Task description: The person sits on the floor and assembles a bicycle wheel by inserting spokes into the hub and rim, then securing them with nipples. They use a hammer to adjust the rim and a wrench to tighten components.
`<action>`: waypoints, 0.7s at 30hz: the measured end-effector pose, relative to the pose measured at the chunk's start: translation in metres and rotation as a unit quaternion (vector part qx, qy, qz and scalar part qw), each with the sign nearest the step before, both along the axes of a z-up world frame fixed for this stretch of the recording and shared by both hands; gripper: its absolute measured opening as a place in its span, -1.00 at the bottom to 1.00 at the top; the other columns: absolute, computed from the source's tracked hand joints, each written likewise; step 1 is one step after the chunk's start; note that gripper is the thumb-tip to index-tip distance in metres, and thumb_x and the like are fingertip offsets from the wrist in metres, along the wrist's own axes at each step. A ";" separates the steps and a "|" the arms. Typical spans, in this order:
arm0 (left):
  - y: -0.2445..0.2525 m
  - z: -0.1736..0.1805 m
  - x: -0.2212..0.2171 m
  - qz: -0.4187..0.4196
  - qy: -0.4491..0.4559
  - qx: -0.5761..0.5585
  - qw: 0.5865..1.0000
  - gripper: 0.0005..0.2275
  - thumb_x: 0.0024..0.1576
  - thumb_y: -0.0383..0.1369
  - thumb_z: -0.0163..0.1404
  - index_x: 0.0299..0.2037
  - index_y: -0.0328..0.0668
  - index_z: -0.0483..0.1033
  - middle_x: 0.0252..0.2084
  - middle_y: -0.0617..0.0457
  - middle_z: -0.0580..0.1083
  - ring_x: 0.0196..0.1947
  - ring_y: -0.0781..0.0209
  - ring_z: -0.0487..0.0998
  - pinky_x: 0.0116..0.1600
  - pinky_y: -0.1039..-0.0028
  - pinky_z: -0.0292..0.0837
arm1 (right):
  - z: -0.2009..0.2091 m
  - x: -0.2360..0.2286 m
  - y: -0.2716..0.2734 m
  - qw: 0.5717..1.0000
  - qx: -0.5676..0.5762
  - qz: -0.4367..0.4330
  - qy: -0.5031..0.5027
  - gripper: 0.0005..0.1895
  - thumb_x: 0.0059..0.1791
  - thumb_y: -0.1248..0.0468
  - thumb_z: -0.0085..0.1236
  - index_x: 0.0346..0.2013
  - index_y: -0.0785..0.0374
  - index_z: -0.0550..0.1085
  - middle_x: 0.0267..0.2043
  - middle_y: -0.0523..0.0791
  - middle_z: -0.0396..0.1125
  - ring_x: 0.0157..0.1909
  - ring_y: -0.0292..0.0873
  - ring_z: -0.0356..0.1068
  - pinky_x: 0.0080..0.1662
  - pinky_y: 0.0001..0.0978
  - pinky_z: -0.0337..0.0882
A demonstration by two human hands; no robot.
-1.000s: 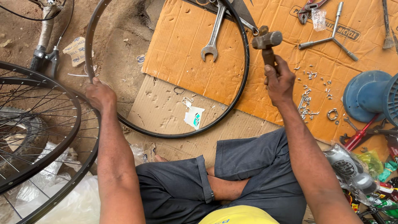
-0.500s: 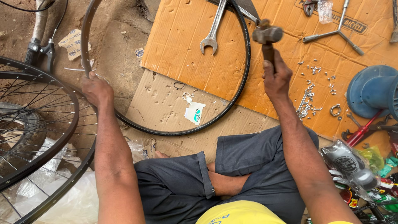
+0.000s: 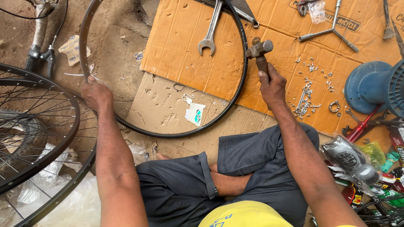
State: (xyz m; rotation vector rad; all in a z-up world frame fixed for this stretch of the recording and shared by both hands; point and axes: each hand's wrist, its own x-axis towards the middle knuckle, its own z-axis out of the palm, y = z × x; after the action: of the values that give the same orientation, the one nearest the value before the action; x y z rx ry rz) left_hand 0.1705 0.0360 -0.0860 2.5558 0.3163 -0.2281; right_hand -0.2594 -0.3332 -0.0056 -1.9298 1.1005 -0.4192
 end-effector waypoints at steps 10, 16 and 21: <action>-0.002 0.001 0.001 0.000 -0.012 -0.018 1.000 -0.74 0.37 -0.18 -0.15 -0.01 -0.22 0.43 -0.22 0.06 0.52 -0.29 0.26 0.56 -0.17 0.37 0.51 | -0.008 0.004 -0.005 0.995 0.023 -0.070 -0.066 -0.59 0.18 0.16 0.07 0.28 0.30 0.42 -0.41 -0.19 0.31 -0.50 -0.39 0.33 -0.49 -0.49 0.37; -0.001 0.001 -0.003 0.014 0.010 -0.019 1.000 -0.74 0.37 -0.17 -0.16 -0.03 -0.19 0.44 -0.26 0.08 0.51 -0.33 0.29 0.52 -0.24 0.41 0.47 | -0.020 0.031 -0.032 0.982 -0.113 -0.014 -0.152 -0.56 0.23 0.15 0.05 0.34 0.33 0.36 -0.36 -0.14 0.38 -0.47 -0.35 0.38 -0.43 -0.47 0.46; -0.002 0.003 -0.003 0.008 0.007 -0.008 1.000 -0.72 0.37 -0.15 -0.16 -0.03 -0.20 0.44 -0.29 0.10 0.50 -0.35 0.29 0.51 -0.26 0.40 0.45 | -0.018 0.068 -0.052 0.986 -0.157 0.055 -0.011 -0.64 0.27 0.15 0.04 0.28 0.30 0.41 -0.34 -0.13 0.38 -0.42 -0.33 0.38 -0.37 -0.43 0.41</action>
State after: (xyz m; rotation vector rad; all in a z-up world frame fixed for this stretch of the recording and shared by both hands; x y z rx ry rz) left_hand 0.1676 0.0337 -0.0828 2.5355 0.3386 -0.2416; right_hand -0.1918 -0.3851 -0.0237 -2.2437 0.9515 -0.5781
